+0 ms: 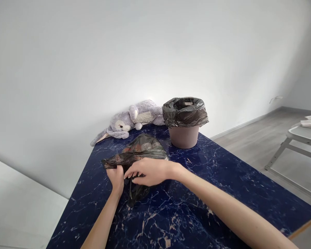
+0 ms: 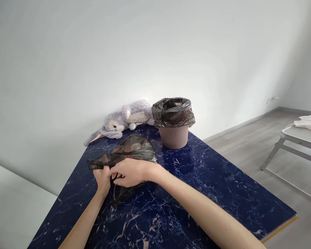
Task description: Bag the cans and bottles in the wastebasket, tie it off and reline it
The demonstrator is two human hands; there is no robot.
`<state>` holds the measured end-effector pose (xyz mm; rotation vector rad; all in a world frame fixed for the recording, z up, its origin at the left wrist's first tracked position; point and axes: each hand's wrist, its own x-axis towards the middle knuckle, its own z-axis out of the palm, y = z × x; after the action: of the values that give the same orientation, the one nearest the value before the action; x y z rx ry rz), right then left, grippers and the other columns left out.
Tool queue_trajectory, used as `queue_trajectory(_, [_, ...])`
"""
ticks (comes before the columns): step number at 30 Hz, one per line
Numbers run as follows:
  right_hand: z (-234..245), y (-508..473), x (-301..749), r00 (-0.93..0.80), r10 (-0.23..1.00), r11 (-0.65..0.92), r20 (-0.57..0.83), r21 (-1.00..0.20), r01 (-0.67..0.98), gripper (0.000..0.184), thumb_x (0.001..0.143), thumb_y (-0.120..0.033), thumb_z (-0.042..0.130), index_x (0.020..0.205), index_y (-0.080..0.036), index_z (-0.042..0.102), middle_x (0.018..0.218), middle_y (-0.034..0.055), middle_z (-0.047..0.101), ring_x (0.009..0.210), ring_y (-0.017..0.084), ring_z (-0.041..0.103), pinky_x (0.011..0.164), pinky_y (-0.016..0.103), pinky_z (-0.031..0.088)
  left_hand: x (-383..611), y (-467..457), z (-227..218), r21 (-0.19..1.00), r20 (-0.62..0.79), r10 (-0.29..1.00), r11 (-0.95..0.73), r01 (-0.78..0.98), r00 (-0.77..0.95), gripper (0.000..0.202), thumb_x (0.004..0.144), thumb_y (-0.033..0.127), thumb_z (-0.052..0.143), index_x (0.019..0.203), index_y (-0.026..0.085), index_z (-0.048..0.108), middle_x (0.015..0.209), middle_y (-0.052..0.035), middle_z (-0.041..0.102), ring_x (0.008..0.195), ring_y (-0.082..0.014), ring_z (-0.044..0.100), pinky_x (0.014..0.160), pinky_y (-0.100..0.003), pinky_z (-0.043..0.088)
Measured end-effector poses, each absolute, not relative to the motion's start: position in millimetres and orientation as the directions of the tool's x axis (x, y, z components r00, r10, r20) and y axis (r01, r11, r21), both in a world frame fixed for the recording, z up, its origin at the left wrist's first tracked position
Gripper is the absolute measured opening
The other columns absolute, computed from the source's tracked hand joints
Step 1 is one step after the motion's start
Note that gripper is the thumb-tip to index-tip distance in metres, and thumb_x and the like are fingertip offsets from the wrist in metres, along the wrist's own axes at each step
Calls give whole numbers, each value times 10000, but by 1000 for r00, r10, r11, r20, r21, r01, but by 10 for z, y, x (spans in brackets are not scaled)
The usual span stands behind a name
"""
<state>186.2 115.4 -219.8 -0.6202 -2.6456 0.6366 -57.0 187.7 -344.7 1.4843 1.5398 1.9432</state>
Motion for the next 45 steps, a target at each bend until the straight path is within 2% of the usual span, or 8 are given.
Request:
queue_trajectory(7, [-2510,1192,1796,-562,818,571,123,-59,819,342,1014,-134,519,1300,-118,704,1318,175,712,1271,310,616,1087,400,381,-592,1828,-3416,899,432,753,-315,305,-496,354,1026,549,492,856,240,525,650,11,558,520,-145,505,493,-261,420])
queue_trajectory(15, [-2399,1355,2042,-231,960,246,159,-85,966,400,1093,-238,395,1124,-47,746,1101,257,731,1078,347,675,996,472,394,-508,1818,-3397,895,434,803,-334,295,-408,401,1036,589,482,971,216,612,717,-6,586,576,-151,534,520,-259,443])
queue_trajectory(19, [-2349,1343,1963,-355,889,407,290,-142,902,335,1050,-132,430,1274,-139,678,1312,176,669,1210,282,614,994,371,430,-467,1790,-3412,857,492,803,-379,349,-336,420,1035,586,500,1197,215,615,839,-28,614,667,-180,585,607,-296,499])
queue_trajectory(22, [-2363,1312,1864,-485,845,527,225,-201,826,333,1053,-124,427,1276,-190,665,1272,113,685,1135,221,669,926,299,483,-423,1740,-3414,808,555,781,-422,412,-288,421,1038,472,536,1380,229,507,1111,-94,639,951,-234,656,863,-377,553])
queue_trajectory(26, [-2458,1285,1808,-331,936,348,119,-174,921,311,1016,-129,499,1292,-86,637,1337,238,636,1187,317,682,895,357,530,-337,1661,-3419,438,834,539,-524,730,-114,460,990,264,554,1432,193,448,1448,-200,442,1383,-331,458,1149,-527,406])
queue_trajectory(31, [-2596,1327,1817,-205,978,206,22,-160,965,449,1035,-360,584,1365,-55,572,1209,295,713,1122,339,740,893,378,546,-167,1552,-3450,-95,868,323,-639,764,378,388,938,67,521,1270,255,592,1308,-135,594,1308,-304,541,1148,-546,371])
queue_trajectory(38, [-2679,1396,1814,-225,974,220,-14,-167,961,631,962,-150,593,1555,-95,385,1224,258,744,1145,288,752,903,337,529,-71,1524,-3440,146,631,564,-761,632,533,257,1055,156,408,1211,240,594,1124,-82,730,1053,-235,691,951,-400,542])
queue_trajectory(45, [-2735,1406,1759,-198,980,193,-8,-192,962,575,989,-273,642,1496,-108,426,1207,267,746,1128,300,759,899,344,523,-113,1558,-3480,210,581,657,-692,691,481,193,1085,226,433,1223,248,565,905,-29,729,845,-216,724,793,-341,552])
